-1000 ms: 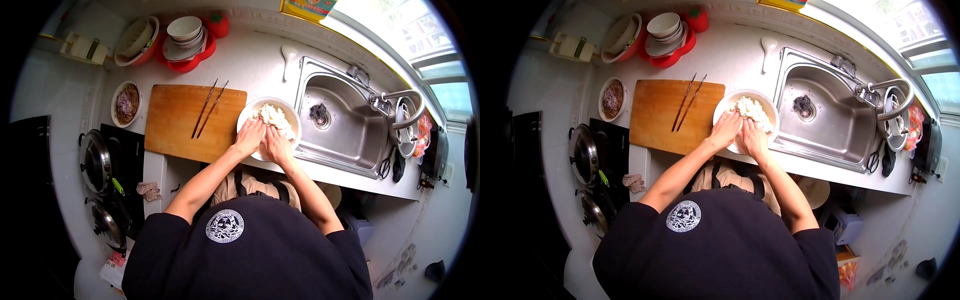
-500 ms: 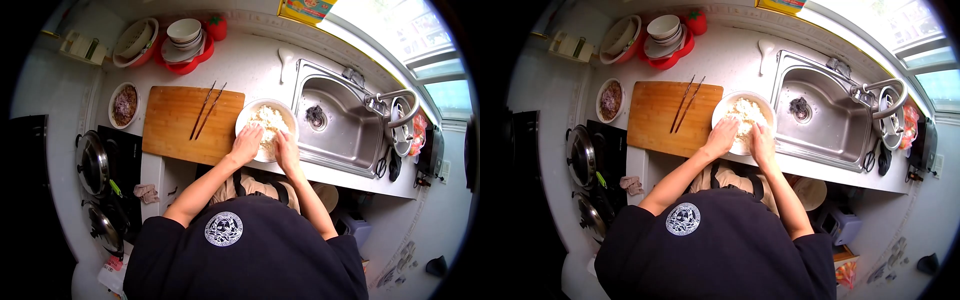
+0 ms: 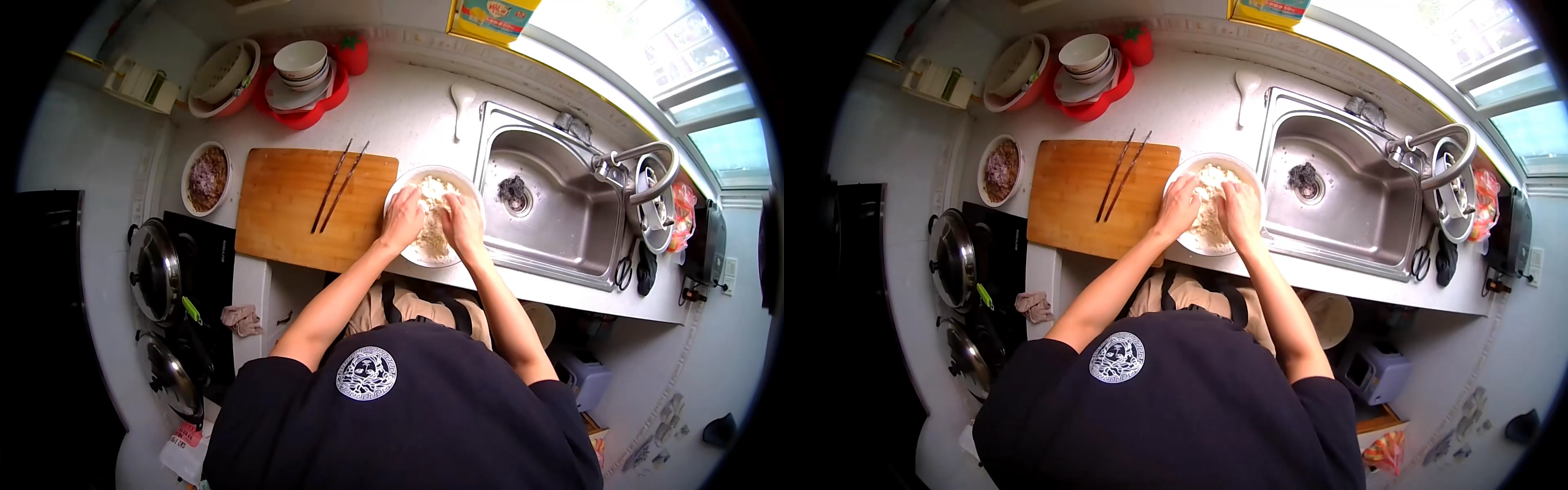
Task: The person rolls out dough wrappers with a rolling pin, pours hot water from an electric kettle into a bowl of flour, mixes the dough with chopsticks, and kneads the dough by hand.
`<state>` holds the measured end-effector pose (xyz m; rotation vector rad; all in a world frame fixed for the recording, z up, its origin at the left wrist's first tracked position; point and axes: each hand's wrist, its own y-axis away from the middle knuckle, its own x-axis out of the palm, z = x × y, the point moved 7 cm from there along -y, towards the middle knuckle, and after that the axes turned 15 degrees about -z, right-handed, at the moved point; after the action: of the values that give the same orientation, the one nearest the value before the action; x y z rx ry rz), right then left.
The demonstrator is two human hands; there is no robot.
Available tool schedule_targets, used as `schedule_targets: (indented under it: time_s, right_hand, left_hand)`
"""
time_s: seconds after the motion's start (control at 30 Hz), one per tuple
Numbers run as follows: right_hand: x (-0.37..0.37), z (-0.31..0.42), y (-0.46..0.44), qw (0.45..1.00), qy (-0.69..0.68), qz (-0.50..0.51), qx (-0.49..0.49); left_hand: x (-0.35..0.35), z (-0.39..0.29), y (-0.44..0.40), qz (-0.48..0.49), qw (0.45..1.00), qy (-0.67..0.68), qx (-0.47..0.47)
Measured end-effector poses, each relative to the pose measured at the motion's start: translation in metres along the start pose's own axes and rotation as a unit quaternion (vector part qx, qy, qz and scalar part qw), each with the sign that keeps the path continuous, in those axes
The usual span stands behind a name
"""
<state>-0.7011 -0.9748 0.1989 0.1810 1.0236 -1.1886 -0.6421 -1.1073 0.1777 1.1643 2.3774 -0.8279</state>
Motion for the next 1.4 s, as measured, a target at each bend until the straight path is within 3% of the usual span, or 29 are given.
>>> schedule_targets:
  time_s: [0.07, 0.1, 0.17, 0.23, 0.27, 0.33, 0.4, 0.5, 0.6, 0.73, 0.87, 0.97, 1.03, 1.07, 1.17, 1.23, 1.3, 1.33, 1.4]
  right_hand:
    - [0.017, -0.004, -0.012, 0.999, 0.046, -0.015, -0.011]
    - [0.030, -0.011, -0.014, 0.998, 0.055, 0.009, 0.029]
    - [0.061, -0.030, -0.014, 0.990, 0.072, 0.058, 0.106]
    - [0.069, -0.037, -0.020, 0.987, 0.003, 0.110, 0.120]
    - [0.070, -0.043, -0.021, 0.980, -0.033, 0.150, 0.127]
    - [0.055, -0.033, -0.023, 0.971, -0.087, 0.178, 0.135]
    - [0.033, -0.022, -0.004, 0.985, -0.073, 0.150, 0.048]
    - [-0.008, 0.013, 0.037, 0.986, -0.054, 0.136, -0.083]
    - [-0.020, 0.026, 0.061, 0.984, 0.005, 0.143, -0.105]
    - [-0.010, 0.030, 0.053, 0.993, -0.013, 0.096, -0.074]
    - [0.030, 0.005, 0.078, 0.987, 0.021, 0.140, -0.075]
    - [0.030, 0.004, 0.062, 0.988, 0.042, 0.128, -0.071]
    - [0.027, -0.008, 0.057, 0.984, -0.006, 0.179, -0.010]
    - [0.029, -0.013, 0.052, 0.979, -0.030, 0.202, 0.019]
    - [-0.019, 0.004, 0.034, 0.996, -0.084, 0.005, 0.033]
    - [-0.023, 0.003, 0.020, 0.998, -0.044, -0.043, 0.034]
    - [0.007, -0.018, 0.016, 0.998, 0.033, -0.006, 0.044]
    - [0.018, -0.022, 0.012, 0.997, 0.057, 0.010, 0.060]
    - [0.041, -0.026, 0.007, 0.989, 0.104, 0.045, 0.092]
  left_hand:
    - [0.028, 0.028, -0.001, -0.014, 0.996, -0.039, -0.083]
    - [0.039, 0.041, -0.004, -0.022, 0.990, -0.058, -0.124]
    - [0.060, 0.055, -0.016, 0.053, 0.978, -0.068, -0.191]
    - [0.069, 0.059, -0.017, 0.075, 0.966, -0.054, -0.242]
    - [0.068, 0.059, -0.017, 0.068, 0.965, 0.018, -0.251]
    - [0.054, 0.046, -0.016, 0.090, 0.967, 0.062, -0.229]
    - [0.030, 0.022, -0.010, 0.123, 0.972, 0.075, -0.187]
    - [0.005, -0.009, 0.026, 0.199, 0.979, 0.041, -0.011]
    - [-0.015, -0.033, 0.049, 0.137, 0.978, -0.068, 0.143]
    - [0.002, -0.023, 0.060, 0.171, 0.968, -0.100, 0.155]
    - [0.021, -0.004, 0.061, 0.199, 0.950, -0.176, 0.162]
    - [0.033, 0.008, 0.058, 0.242, 0.945, -0.179, 0.127]
    - [0.029, 0.002, 0.044, 0.285, 0.940, -0.150, 0.110]
    - [0.013, -0.007, 0.033, 0.236, 0.961, -0.102, 0.099]
    - [-0.010, 0.000, 0.024, 0.112, 0.992, 0.026, -0.052]
    - [-0.006, 0.011, 0.019, 0.072, 0.994, -0.010, -0.077]
    - [0.021, 0.042, 0.023, 0.009, 0.993, -0.050, -0.104]
    - [0.034, 0.050, 0.020, 0.096, 0.975, -0.074, -0.184]
    - [0.046, 0.044, 0.006, 0.125, 0.961, -0.107, -0.220]
